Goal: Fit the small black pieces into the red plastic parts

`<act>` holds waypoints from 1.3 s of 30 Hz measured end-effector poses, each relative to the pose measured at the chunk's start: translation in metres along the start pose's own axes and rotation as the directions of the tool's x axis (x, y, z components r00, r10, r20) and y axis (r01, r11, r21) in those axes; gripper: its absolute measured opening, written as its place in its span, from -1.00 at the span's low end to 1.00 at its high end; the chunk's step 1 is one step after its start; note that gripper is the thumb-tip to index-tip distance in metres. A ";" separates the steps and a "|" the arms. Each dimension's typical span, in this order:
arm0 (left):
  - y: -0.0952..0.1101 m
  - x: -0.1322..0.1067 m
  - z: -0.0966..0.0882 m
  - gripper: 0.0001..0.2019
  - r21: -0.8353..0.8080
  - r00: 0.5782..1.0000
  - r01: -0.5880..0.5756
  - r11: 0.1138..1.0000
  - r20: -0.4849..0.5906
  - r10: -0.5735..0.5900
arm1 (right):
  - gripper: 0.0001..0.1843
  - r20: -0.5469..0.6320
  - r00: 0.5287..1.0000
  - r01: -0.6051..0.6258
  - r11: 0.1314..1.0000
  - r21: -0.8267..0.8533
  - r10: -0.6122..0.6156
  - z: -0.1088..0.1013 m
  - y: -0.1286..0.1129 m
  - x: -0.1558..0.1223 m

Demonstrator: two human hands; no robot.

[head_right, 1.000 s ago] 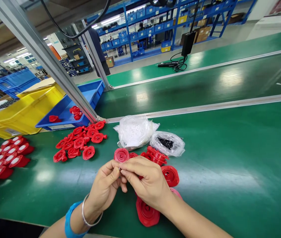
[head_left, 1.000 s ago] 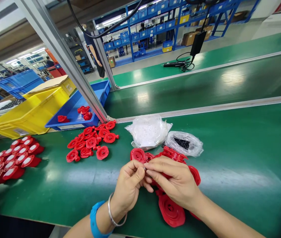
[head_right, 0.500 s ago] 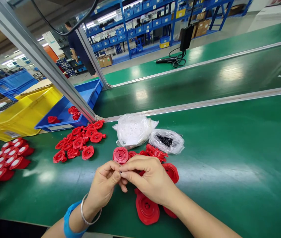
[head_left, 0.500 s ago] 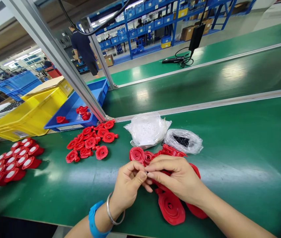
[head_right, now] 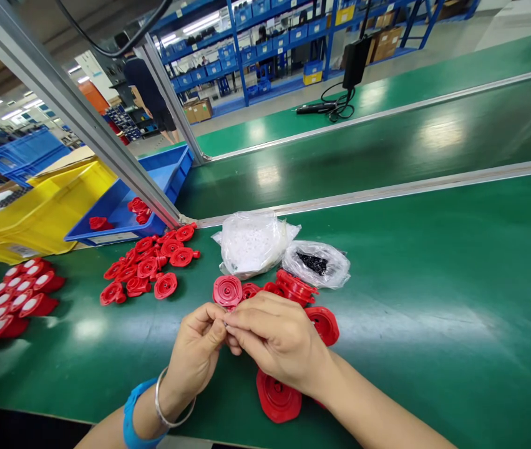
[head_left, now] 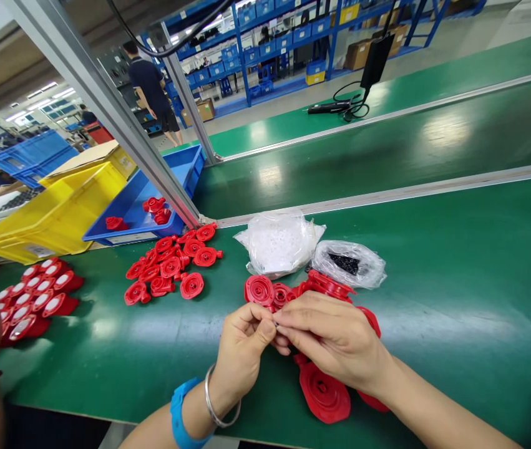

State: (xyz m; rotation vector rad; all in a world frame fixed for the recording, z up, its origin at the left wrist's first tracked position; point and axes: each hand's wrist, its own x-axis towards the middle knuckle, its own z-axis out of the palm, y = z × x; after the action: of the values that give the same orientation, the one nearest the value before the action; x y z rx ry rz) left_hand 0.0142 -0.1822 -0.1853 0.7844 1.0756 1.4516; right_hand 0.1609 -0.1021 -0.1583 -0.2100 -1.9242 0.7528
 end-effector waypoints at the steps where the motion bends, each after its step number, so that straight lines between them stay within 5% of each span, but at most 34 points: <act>1: 0.000 0.000 0.001 -0.71 -0.009 1.000 -0.005 1.000 0.001 0.005 | -0.70 -0.004 1.000 0.027 1.000 -0.015 -0.027 0.001 0.000 0.001; 9: 0.006 0.001 -0.001 -0.78 -0.005 0.999 -0.042 0.999 -0.033 0.042 | -0.76 0.047 0.997 0.061 0.990 -0.128 -0.056 0.007 -0.003 -0.004; 17: 0.014 0.004 0.003 -0.69 -0.129 0.993 0.106 0.986 -0.041 -0.113 | -0.67 0.095 0.974 -0.219 0.963 0.158 0.206 0.004 0.002 -0.007; 23: 0.015 0.003 0.007 -0.67 -0.168 0.983 0.168 0.971 -0.040 -0.177 | -0.73 0.028 0.959 -0.282 0.950 0.137 0.281 0.003 0.004 -0.007; 27: 0.013 0.003 0.008 -0.70 -0.178 0.987 0.149 0.973 -0.030 -0.157 | -0.83 -0.025 0.973 -0.229 0.973 0.034 0.230 0.004 0.004 -0.006; 33: 0.011 0.005 0.008 -0.71 -0.153 0.992 0.124 0.980 -0.017 -0.128 | -0.79 -0.023 1.000 0.000 0.990 -0.140 -0.003 0.007 0.008 -0.008; 39: 0.009 0.003 0.008 -0.71 -0.161 0.994 0.113 0.980 0.012 -0.113 | -0.75 -0.015 1.000 0.013 0.991 -0.134 -0.016 0.007 0.007 -0.007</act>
State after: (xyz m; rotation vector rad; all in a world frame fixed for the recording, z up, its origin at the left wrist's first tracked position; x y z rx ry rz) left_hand 0.0173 -0.1778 -0.1747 0.6008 0.9712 1.4208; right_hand 0.1567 -0.1027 -0.1702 -0.2837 -1.9605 0.6107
